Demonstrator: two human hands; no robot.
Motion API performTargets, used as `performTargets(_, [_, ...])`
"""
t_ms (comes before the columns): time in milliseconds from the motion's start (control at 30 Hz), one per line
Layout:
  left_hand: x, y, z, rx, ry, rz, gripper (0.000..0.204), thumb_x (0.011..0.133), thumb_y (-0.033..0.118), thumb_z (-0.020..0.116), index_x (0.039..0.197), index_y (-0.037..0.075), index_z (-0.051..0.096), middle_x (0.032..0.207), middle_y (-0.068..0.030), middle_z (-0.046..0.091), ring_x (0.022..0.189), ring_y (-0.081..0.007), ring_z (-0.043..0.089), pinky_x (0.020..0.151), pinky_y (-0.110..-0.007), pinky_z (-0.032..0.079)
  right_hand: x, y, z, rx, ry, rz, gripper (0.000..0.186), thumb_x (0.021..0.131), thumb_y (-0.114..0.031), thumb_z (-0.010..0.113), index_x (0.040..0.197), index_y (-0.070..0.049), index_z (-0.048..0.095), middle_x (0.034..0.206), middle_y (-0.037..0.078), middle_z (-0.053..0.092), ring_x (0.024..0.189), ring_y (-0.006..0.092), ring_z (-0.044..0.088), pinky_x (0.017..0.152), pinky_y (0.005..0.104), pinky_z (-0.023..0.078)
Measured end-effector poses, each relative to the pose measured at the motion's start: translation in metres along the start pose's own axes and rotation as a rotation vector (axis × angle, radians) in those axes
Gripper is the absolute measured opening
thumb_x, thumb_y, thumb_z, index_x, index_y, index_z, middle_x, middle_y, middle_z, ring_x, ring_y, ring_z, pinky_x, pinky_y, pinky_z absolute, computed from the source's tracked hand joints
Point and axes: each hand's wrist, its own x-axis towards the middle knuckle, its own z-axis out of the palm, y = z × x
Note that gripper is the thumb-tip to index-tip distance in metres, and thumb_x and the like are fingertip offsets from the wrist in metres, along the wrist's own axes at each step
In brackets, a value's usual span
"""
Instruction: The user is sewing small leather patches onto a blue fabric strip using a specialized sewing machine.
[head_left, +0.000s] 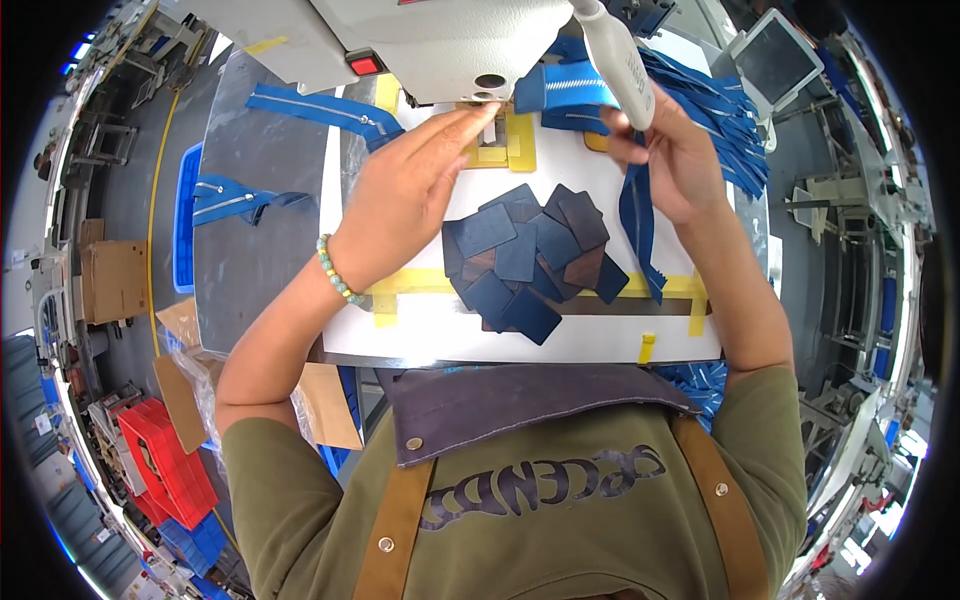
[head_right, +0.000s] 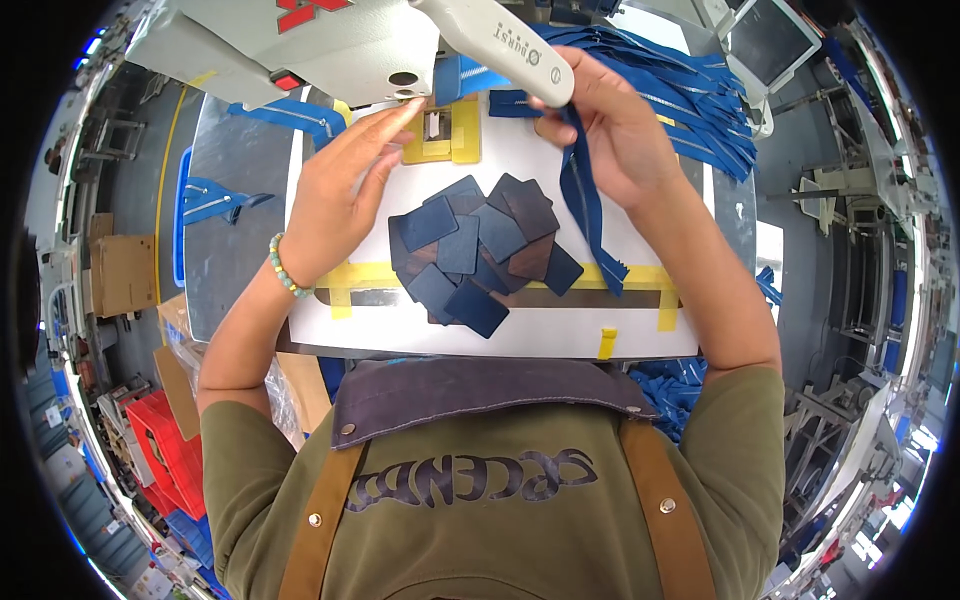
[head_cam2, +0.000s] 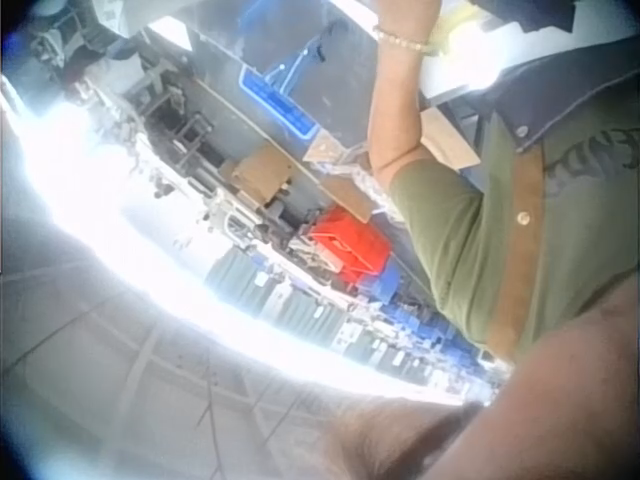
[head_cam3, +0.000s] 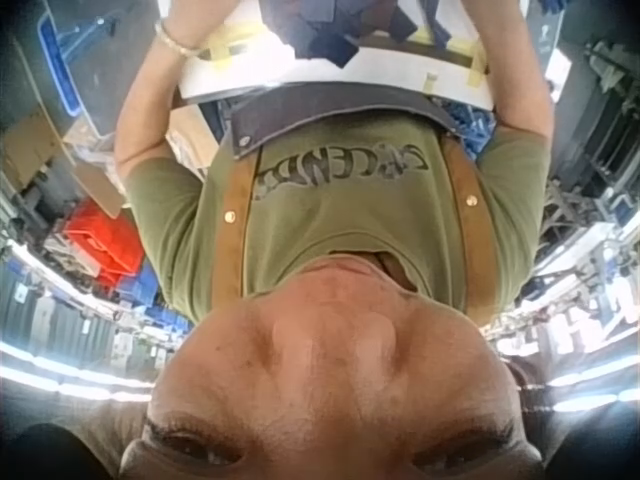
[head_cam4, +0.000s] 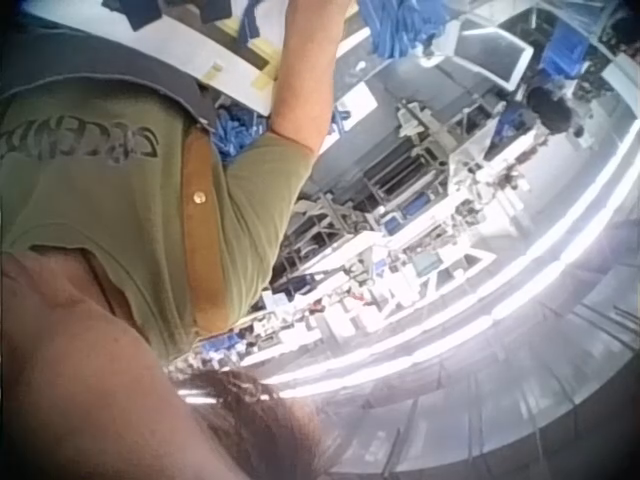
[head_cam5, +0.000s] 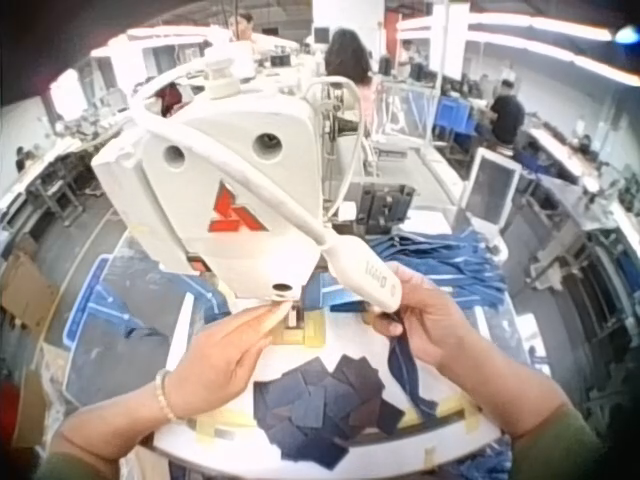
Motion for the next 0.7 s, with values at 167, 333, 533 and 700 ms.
performTargets(167, [-0.002,0.001,-0.027,0.022,-0.078,-0.084,0.037,0.099,0.003,0.07,0.136,0.004,0.071,0.125,-0.0155,0.077,0.094,-0.025,0.077,0.083,-0.034,0.06,-0.005,0.002,0.014,0.011,-0.238,0.185,0.033,0.106,-0.018,0.063,0.134,-0.002,0.067,0.108,0.008,0.074,0.08,0.0083,0.059,0.065,0.0229,0.048])
performTargets(333, [-0.016,0.016,-0.051,0.449,0.088,0.035,0.036,0.097,0.008,0.076,0.132,0.003,0.073,0.107,-0.0113,0.079,0.088,-0.0231,0.075,0.079,-0.036,0.059,-0.019,-0.009,0.071,-0.432,-0.439,0.639,0.06,0.1,-0.012,0.074,0.157,-0.004,0.055,0.129,0.01,0.075,0.1,0.0102,0.071,0.081,0.0235,0.059])
performTargets(533, [-0.046,0.062,-0.052,-0.827,-0.071,-0.45,0.072,0.109,0.047,0.062,0.161,0.001,0.043,0.139,-0.0247,0.069,0.128,-0.0296,0.069,0.106,-0.039,0.053,-0.032,-0.001,0.11,-0.74,-0.791,-0.046,0.069,0.095,-0.014,0.08,0.157,0.002,0.053,0.155,0.028,0.056,0.139,0.0366,0.062,0.116,0.0439,0.049])
performTargets(700, [-0.024,0.055,-0.074,-1.078,0.257,-0.615,0.069,0.111,0.029,0.057,0.163,-0.009,0.032,0.101,0.0033,0.056,0.07,-0.0045,0.046,0.064,-0.018,0.038,-0.055,-0.011,0.119,-0.784,-0.772,-0.133,0.06,0.099,-0.023,0.077,0.153,-0.003,0.058,0.15,0.028,0.056,0.13,0.0436,0.063,0.107,0.0458,0.054])
